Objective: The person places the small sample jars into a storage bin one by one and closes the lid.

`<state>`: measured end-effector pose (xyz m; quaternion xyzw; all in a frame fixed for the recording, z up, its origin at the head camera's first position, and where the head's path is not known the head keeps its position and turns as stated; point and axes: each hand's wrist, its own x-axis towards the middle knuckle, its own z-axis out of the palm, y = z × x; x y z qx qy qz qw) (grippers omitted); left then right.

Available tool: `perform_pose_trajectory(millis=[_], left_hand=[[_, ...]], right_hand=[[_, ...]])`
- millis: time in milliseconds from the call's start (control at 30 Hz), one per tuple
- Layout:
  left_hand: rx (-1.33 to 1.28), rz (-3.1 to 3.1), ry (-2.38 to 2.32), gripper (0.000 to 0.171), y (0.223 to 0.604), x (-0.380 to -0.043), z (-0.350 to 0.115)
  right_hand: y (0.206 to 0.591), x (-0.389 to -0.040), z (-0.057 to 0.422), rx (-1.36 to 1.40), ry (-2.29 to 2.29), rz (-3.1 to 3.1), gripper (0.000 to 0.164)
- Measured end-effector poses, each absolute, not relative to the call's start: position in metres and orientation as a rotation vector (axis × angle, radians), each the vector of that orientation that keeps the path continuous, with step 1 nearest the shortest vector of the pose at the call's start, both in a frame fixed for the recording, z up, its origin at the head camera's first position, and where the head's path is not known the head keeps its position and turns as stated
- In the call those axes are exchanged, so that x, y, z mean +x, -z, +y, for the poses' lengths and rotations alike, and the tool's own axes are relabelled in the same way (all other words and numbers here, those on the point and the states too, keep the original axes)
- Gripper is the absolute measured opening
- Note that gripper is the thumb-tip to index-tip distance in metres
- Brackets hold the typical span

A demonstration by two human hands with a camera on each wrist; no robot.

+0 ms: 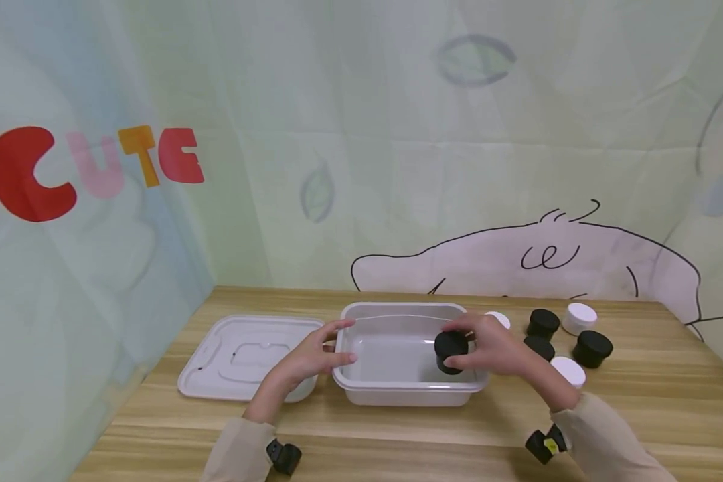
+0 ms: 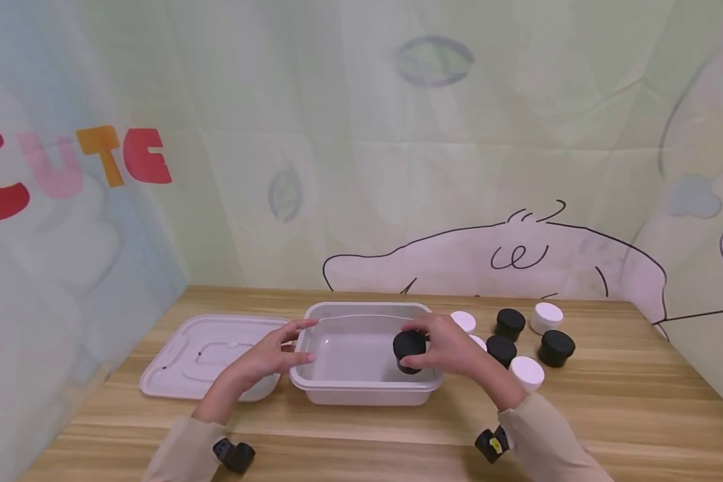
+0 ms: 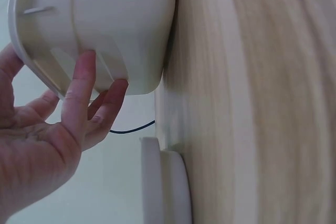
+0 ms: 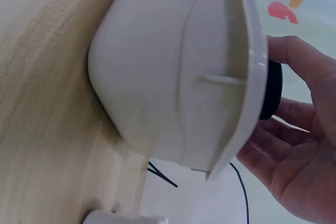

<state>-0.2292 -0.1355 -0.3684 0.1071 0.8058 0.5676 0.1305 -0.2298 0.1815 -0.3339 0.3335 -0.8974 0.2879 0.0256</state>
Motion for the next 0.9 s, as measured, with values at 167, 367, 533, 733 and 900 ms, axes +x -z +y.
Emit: perform_pose_trajectory(millis=[167, 367, 533, 733, 900], left_hand=[[0.310, 2.348, -1.643, 0.064, 0.368, -0.229, -0.135], [0.312, 2.338, -1.653, 0.063, 0.369, -0.229, -0.135], [0.316, 2.341, -1.655, 0.063, 0.369, -0.229, -0.136], [0.320, 2.346, -1.648, 0.064, 0.369, -0.228, -0.136], [0.315, 2.348, -1.648, 0.063, 0.369, -0.229, -0.135]], right_hand=[[0.338, -0.230, 0.175, 1.050, -0.760, -2.802, 0.042], [0.342, -0.230, 0.168, 1.075, -0.519, -2.866, 0.043], [0.347, -0.230, 0.162, 1.133, -0.376, -2.834, 0.040], [0.349, -0.231, 0.158, 1.133, -0.333, -2.870, 0.038], [0.348, -0.231, 0.157, 1.151, -0.336, -2.886, 0.034]])
